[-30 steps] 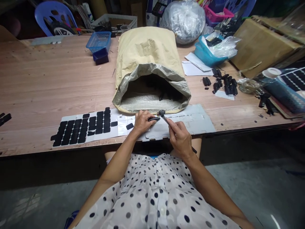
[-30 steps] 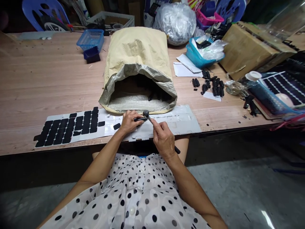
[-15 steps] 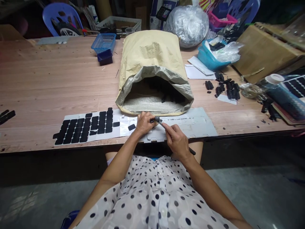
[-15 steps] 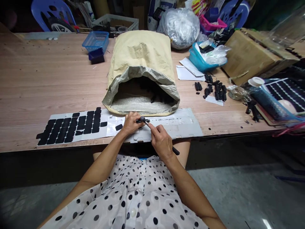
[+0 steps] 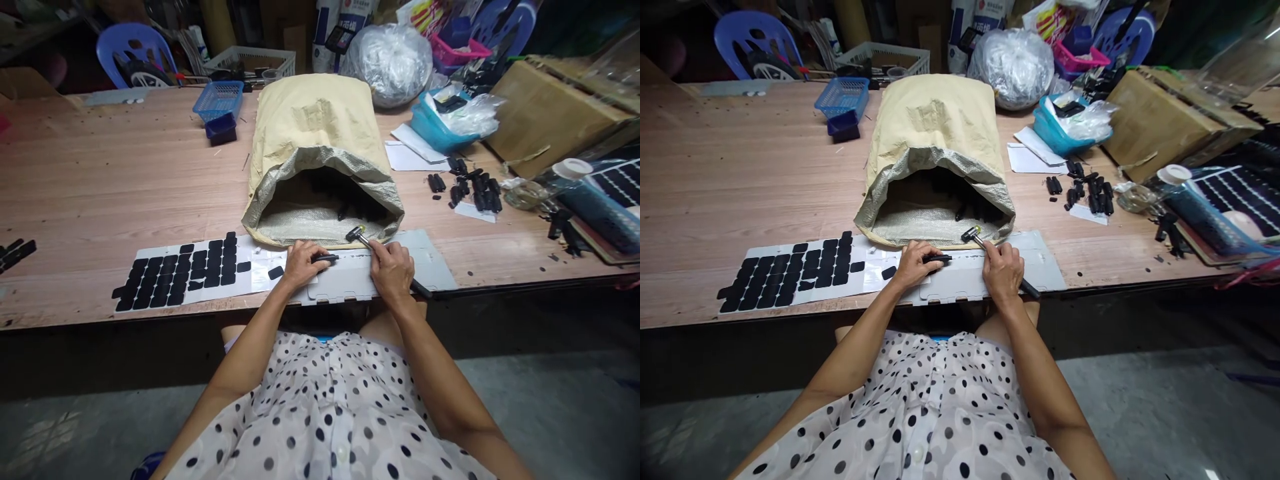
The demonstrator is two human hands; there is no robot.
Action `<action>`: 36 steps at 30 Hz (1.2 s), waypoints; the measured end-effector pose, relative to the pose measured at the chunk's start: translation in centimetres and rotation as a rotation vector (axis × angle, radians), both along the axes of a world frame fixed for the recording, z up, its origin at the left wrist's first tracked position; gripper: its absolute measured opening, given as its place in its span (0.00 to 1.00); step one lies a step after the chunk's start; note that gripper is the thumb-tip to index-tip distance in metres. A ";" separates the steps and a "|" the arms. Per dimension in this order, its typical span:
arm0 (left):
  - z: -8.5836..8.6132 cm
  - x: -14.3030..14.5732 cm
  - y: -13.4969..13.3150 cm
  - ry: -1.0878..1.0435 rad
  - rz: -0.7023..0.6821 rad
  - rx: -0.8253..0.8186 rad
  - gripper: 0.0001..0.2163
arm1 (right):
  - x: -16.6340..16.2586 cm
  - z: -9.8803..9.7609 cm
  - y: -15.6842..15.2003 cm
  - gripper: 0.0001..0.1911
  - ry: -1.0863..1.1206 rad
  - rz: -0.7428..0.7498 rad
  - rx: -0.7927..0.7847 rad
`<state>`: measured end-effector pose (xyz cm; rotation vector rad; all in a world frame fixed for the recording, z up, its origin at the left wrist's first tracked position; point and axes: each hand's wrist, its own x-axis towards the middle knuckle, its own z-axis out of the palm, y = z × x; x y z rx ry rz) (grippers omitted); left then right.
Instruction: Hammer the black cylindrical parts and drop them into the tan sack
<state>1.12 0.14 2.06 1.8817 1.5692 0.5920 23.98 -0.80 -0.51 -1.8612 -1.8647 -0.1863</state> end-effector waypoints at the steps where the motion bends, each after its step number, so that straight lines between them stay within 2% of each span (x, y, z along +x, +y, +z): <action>1: 0.0 -0.1 0.0 -0.004 -0.004 0.005 0.07 | -0.1 -0.2 0.0 0.16 0.000 -0.005 -0.001; 20: -0.7 -1.2 -0.1 -0.014 0.013 0.024 0.14 | -0.6 -0.4 -0.4 0.17 -0.024 -0.013 -0.014; 25: -0.8 -1.3 0.1 -0.096 0.037 0.020 0.16 | -0.8 -0.4 -0.3 0.18 -0.026 -0.012 -0.023; 29: 0.4 -1.9 -0.6 -0.250 0.035 0.007 0.18 | -1.0 -0.4 -0.2 0.18 -0.032 -0.012 -0.006; 31: 1.5 -2.3 -1.9 -0.355 -0.021 -0.020 0.18 | -1.2 -0.4 -0.2 0.17 -0.035 -0.013 0.009; 33: 2.4 -2.6 -3.9 -0.450 -0.144 -0.109 0.17 | -1.3 -0.4 -0.2 0.17 -0.040 -0.015 0.019; 36: 2.9 -2.5 -7.1 -0.519 -0.376 -0.404 0.14 | -1.4 -0.4 -0.2 0.17 -0.047 -0.020 0.021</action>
